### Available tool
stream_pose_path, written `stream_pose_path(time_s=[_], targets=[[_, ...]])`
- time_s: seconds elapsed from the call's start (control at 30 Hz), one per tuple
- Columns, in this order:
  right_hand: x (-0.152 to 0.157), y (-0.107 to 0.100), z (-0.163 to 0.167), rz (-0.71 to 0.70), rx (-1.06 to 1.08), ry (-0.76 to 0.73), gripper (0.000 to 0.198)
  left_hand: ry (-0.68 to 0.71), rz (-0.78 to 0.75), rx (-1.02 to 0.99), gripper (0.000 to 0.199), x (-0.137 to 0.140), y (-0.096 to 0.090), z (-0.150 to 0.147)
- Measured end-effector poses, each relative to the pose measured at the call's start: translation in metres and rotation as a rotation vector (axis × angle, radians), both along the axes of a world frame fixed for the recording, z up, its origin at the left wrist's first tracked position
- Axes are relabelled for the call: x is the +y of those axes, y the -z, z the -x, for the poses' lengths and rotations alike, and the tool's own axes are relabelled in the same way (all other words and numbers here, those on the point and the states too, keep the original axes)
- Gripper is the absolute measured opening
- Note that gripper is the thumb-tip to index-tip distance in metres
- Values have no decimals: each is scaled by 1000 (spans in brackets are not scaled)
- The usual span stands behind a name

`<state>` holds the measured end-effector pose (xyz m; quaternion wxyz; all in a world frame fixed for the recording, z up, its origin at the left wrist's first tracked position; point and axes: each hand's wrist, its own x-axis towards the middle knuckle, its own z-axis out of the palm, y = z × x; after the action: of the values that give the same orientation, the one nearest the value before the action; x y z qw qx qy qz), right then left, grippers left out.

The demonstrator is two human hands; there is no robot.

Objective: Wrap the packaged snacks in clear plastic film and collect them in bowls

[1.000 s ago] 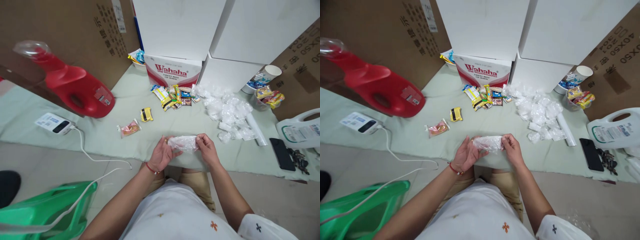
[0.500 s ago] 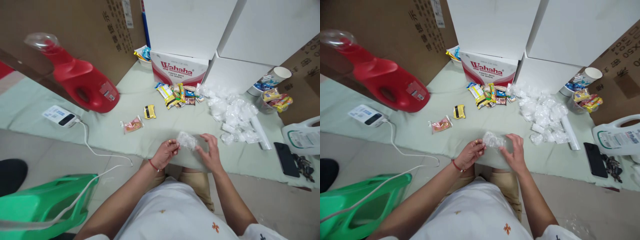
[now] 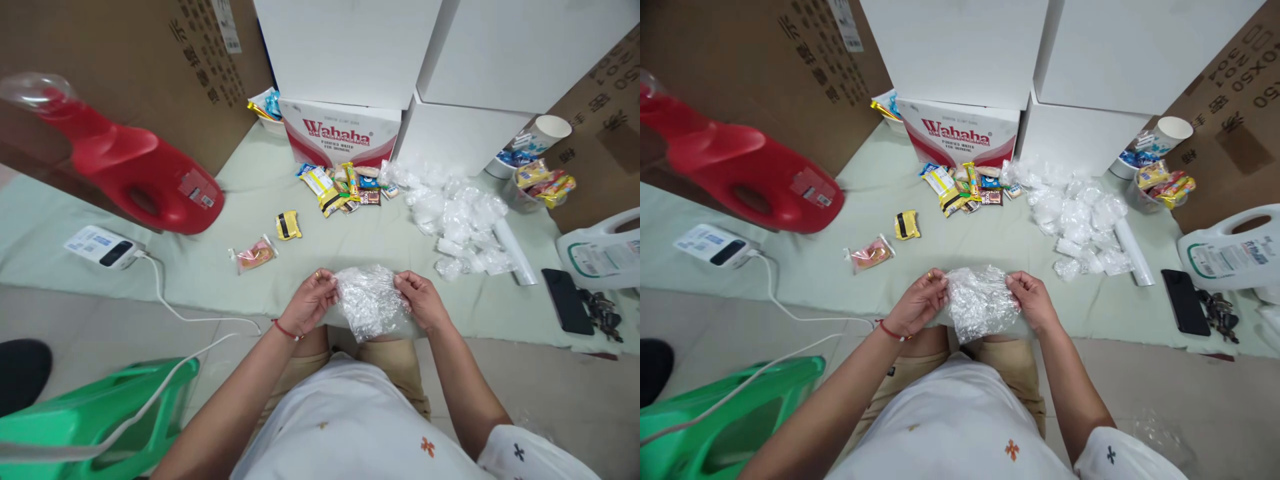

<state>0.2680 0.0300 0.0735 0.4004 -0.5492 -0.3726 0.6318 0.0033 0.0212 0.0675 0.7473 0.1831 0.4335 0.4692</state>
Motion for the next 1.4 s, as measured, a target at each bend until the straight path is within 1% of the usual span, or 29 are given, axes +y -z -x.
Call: stream_pose_path(time_s=[0.13,0.2,0.27,0.33,0.4,0.47,0.5,0.53,0.6,0.67,0.73,0.77,0.83,0.93,1.0,1.03,1.07,1.1,1.17,1.2,1.23,1.3,1.4], targets=[[-5,7,3,9,31,77,47,-38,-43,187,47,-1,13,-3],[-7,9,4,2,23,100,47,-84,-57,308,47,-4,19,-4],[-8,10,5,-2,1,97,48,-134,-111,463,44,-5,24,-5],[-9,10,7,-3,-19,74,49,-152,-245,693,44,-5,28,-10],[-9,10,9,-5,-29,56,50,-126,-432,967,41,-2,32,-17],[-9,11,10,-8,-36,55,50,-89,-579,1149,25,2,36,-25],[-8,11,9,-14,-42,65,49,-76,-620,1176,18,3,38,-27],[-8,12,6,-22,-51,83,48,-68,-640,1161,16,5,38,-29],[-6,14,-4,-49,-74,134,47,-47,-627,1036,20,7,37,-26],[-4,15,-19,-86,-105,197,45,4,-549,840,30,8,31,-17],[-2,15,-35,-112,-140,257,45,49,-431,667,40,8,23,-4],[-1,13,-42,-112,-154,281,45,54,-378,612,43,8,19,4],[0,10,-54,-89,-170,302,46,61,-309,572,46,8,12,19],[2,7,-60,-65,-182,274,47,171,-253,606,46,11,7,41],[4,9,-59,-76,-198,243,47,222,-237,686,42,14,7,52],[4,10,-57,-80,-203,232,47,190,-246,769,40,15,8,56],[5,12,-54,-78,-204,224,47,117,-269,885,37,15,8,57],[5,15,-52,-71,-201,222,47,9,-302,1024,33,13,9,56],[5,19,-47,-52,-185,236,45,-212,-420,1293,24,5,7,48],[4,20,-44,-45,-175,248,45,-285,-514,1392,20,-3,5,40],[4,20,-41,-39,-166,258,45,-322,-629,1456,15,-13,3,30],[3,19,-37,-31,-152,275,45,-292,-938,1503,13,-34,-1,4],[3,14,-31,-26,-143,284,45,-246,-1410,1454,26,-58,-2,-39]])
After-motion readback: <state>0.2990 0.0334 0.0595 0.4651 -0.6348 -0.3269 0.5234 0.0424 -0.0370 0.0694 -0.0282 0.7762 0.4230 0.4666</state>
